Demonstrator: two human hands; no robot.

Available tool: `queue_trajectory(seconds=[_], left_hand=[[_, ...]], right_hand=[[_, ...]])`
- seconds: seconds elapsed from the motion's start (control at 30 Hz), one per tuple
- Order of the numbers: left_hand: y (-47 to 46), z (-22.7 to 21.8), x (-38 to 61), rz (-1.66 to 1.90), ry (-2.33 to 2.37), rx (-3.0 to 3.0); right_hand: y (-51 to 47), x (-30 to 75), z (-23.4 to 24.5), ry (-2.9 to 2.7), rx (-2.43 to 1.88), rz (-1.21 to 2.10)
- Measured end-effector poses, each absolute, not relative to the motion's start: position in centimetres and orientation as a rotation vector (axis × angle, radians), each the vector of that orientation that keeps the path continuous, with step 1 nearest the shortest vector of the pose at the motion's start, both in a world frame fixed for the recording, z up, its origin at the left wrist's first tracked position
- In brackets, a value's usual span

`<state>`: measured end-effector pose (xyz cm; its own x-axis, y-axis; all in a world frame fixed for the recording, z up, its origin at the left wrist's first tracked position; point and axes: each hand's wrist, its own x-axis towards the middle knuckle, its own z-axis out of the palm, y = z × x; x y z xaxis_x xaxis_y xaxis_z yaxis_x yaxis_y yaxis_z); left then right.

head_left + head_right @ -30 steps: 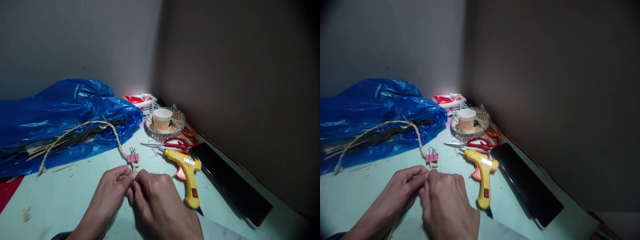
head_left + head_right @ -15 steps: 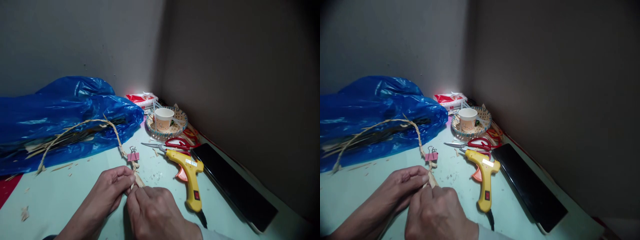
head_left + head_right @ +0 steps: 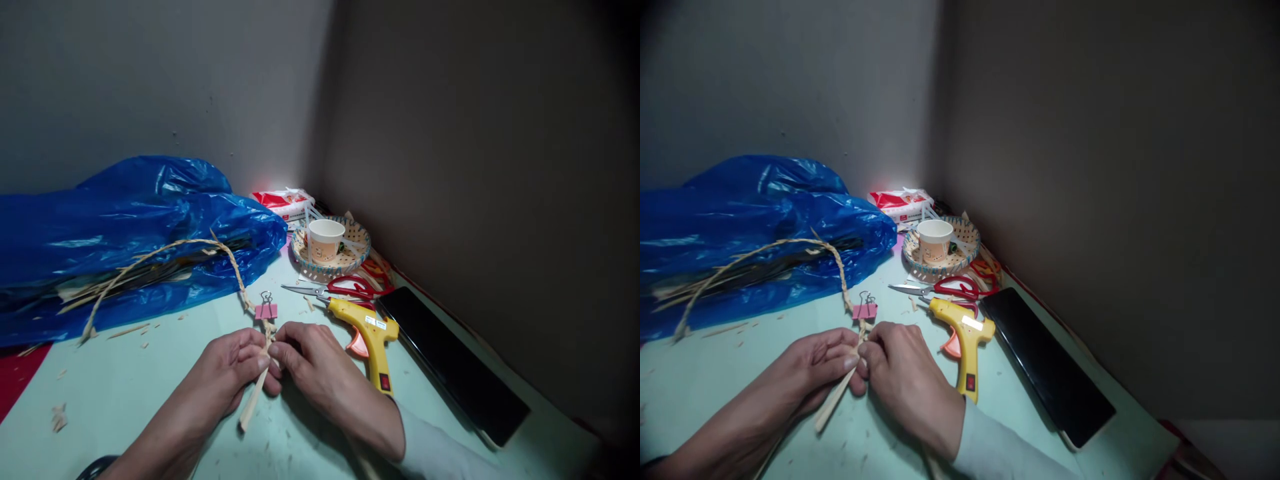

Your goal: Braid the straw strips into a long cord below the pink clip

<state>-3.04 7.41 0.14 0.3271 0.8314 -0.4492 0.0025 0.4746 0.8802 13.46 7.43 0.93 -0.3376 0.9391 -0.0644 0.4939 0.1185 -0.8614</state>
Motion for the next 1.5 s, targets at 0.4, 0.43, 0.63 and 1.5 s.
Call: queue_trajectory(seconds=[0.4,0.43,0.63,1.5], left_hand=[[7.3,0.6,-2.5,0.654,1.227,1.182],[7.3,0.6,-2.6,0.645,1.225,1.194],[7.2,0.8,-2.6,0.613,1.296,1.253],[2.2,-2.7,-1.2,0.537,1.576,2.577]], right_hand=[[7.1,13.9,1.0,-2.027,-1.354,1.139],[6.9,14.0,1.2,-2.064,-1.388,1.081],[6.3,13.7,1.7,-2.165,-1.472,0.981],[8.0,13.3,-0.1,-1.470,-1.264,1.552]])
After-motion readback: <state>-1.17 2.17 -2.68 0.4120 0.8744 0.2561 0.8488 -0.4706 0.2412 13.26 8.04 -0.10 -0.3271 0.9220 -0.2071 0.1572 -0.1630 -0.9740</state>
